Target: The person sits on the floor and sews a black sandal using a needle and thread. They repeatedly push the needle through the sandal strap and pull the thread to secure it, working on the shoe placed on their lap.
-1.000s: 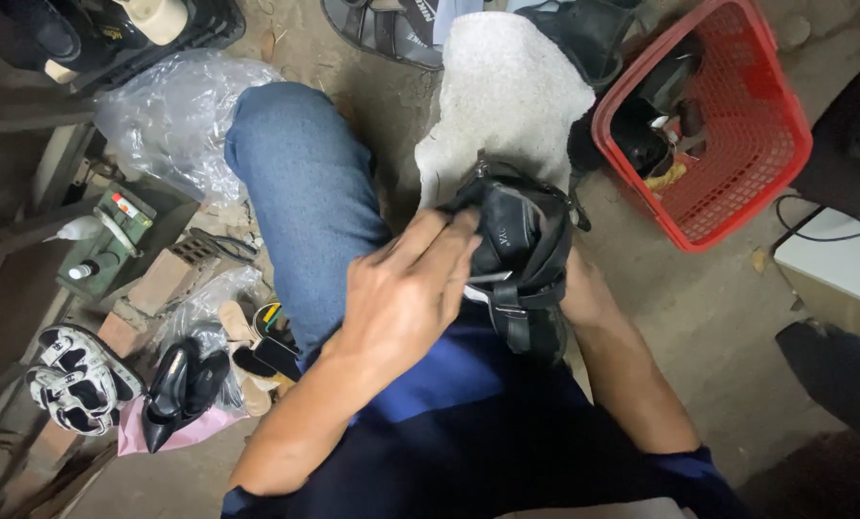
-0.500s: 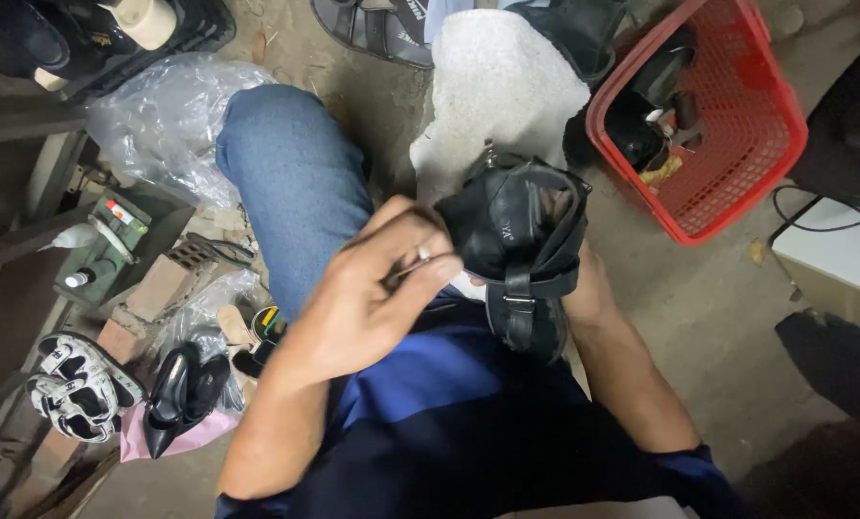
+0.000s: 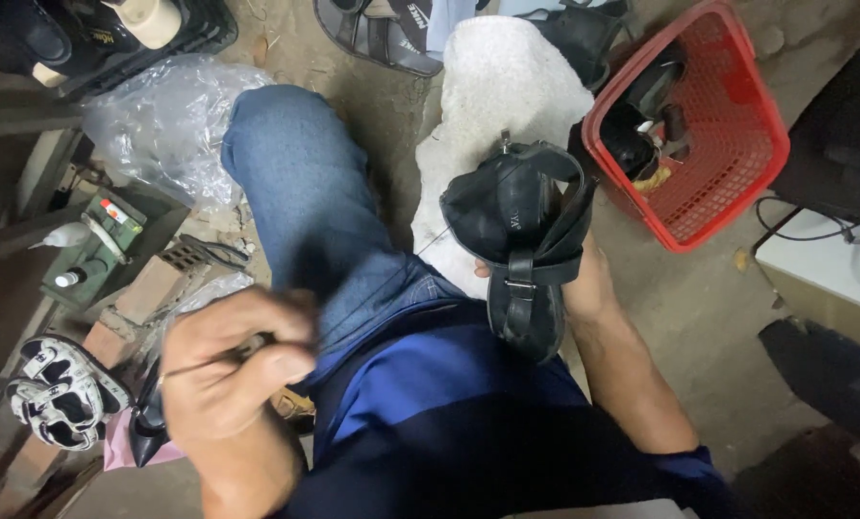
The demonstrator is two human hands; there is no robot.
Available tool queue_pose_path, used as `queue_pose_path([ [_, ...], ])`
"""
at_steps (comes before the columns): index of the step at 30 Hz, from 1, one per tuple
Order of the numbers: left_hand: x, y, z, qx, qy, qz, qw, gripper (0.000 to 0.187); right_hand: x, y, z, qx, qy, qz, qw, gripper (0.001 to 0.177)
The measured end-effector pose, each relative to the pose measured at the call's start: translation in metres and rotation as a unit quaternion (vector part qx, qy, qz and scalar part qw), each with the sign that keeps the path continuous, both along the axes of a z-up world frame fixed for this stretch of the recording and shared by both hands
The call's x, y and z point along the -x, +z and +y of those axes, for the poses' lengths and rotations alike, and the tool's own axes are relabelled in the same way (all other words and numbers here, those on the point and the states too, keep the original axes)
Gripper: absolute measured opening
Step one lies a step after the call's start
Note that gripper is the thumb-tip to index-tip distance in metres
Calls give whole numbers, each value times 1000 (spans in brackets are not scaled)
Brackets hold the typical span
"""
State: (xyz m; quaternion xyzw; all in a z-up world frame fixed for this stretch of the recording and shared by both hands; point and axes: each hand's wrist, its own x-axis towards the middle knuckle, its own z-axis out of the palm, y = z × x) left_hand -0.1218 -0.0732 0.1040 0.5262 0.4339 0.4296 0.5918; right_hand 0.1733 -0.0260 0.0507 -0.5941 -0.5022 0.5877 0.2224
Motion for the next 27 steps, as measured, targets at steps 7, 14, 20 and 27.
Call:
queue_pose_path([
  [7, 15, -13, 10, -159, -7, -74, 984, 25, 16, 16, -2, 11, 6, -16, 1000, 70],
  [14, 26, -60, 15, -76, 124, -292, 945, 28, 39, 19, 2, 24, 9, -12, 1000, 76],
  [20, 33, -74, 4, -36, 179, 31, 983, 17, 18, 39, -10, -32, 162, -219, 962, 63],
  [27, 19, -86, 8, -29, -11, 396, 918, 8, -78, 11, 24, -245, 203, -351, 881, 45],
])
